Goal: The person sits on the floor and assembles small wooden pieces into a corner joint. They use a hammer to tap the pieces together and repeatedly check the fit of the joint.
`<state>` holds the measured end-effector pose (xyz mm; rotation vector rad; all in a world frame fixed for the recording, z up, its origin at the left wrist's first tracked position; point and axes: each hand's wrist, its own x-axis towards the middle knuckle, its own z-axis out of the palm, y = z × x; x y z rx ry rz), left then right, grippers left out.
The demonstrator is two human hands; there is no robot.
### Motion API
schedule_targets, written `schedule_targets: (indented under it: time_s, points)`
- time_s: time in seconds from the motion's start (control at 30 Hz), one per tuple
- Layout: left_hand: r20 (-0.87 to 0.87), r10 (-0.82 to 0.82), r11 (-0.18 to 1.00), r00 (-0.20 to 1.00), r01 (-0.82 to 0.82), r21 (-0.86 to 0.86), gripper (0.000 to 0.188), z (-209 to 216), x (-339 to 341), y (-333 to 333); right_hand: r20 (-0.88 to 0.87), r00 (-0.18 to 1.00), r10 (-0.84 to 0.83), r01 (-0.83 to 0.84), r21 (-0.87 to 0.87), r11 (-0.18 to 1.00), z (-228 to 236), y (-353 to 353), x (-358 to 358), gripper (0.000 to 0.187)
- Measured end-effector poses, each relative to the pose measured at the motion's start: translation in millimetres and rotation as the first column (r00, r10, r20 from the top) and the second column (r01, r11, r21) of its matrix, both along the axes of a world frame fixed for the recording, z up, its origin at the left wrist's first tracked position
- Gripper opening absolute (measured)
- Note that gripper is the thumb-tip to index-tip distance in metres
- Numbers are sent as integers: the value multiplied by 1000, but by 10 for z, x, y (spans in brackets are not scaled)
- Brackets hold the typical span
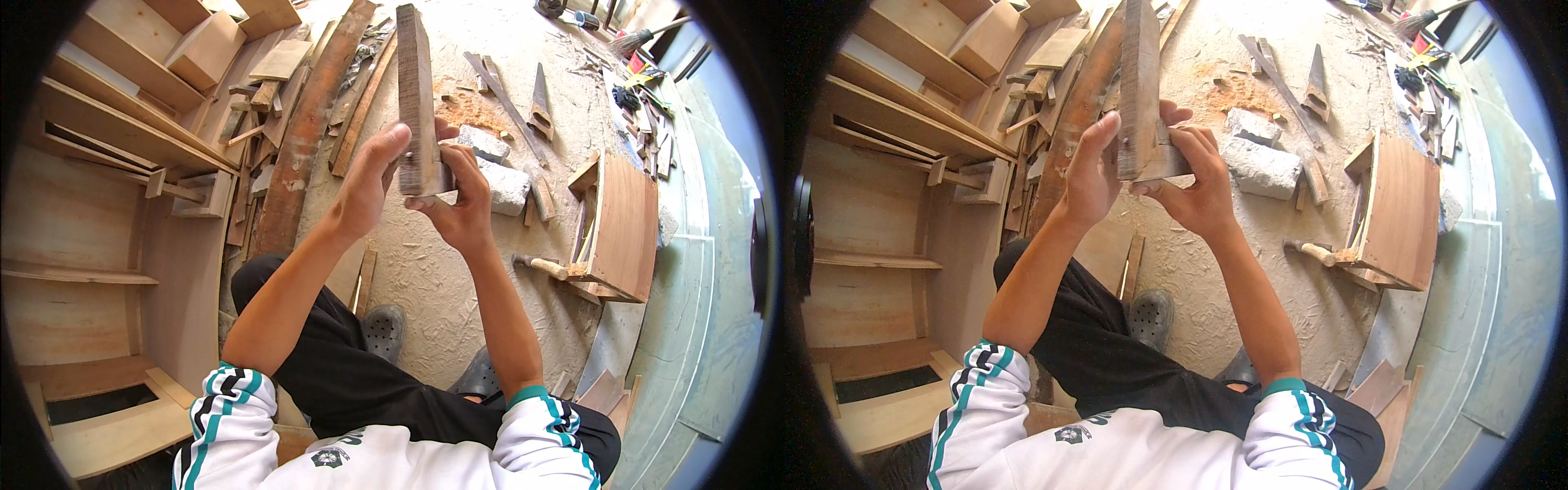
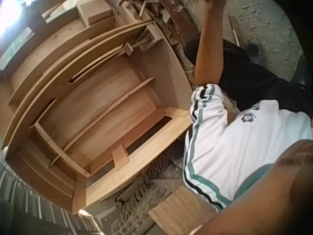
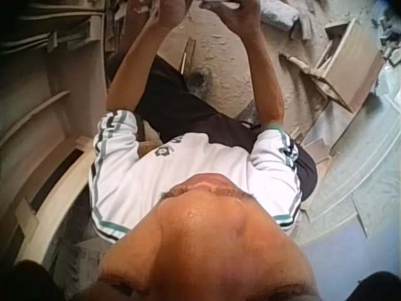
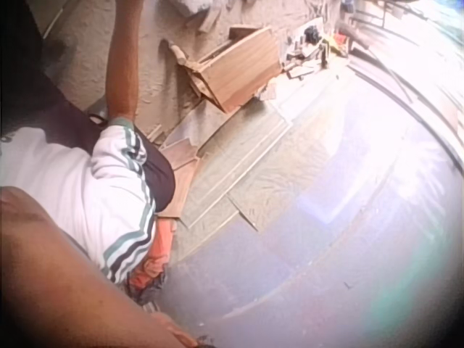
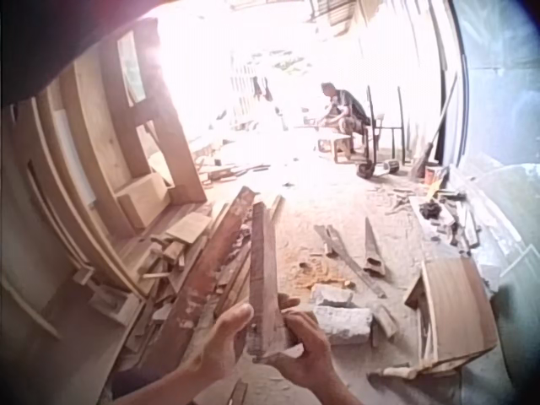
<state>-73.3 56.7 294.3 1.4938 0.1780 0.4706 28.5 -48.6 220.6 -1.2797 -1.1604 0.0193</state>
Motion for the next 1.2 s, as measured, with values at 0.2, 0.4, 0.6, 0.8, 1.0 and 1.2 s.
schedule_targets:
  time_s: [0.2,0.4,0.6,0.8,1.0,1.2]
  points:
    - [-233,201,975,951,-218,-49,67,49,-24,75,383,872,-306,360,-74,930,134,-18,-62,67]
    - [-346,223,945,911,-114,307,51,77,-108,248,484,765,-425,519,-73,852,90,-19,-38,65]
    - [-446,227,942,866,-78,327,43,177,-119,201,496,750,-437,529,-53,847,64,-21,13,62]
    - [-323,292,889,900,-131,439,41,-59,-67,204,480,762,-435,522,-56,851,-9,16,37,60]
    - [-219,494,690,842,-226,687,34,17,-4,-89,350,823,-447,496,-59,866,-136,30,58,53]
    - [-84,442,864,893,-399,308,32,-178,83,-265,192,833,-519,530,-6,848,-196,113,16,52]
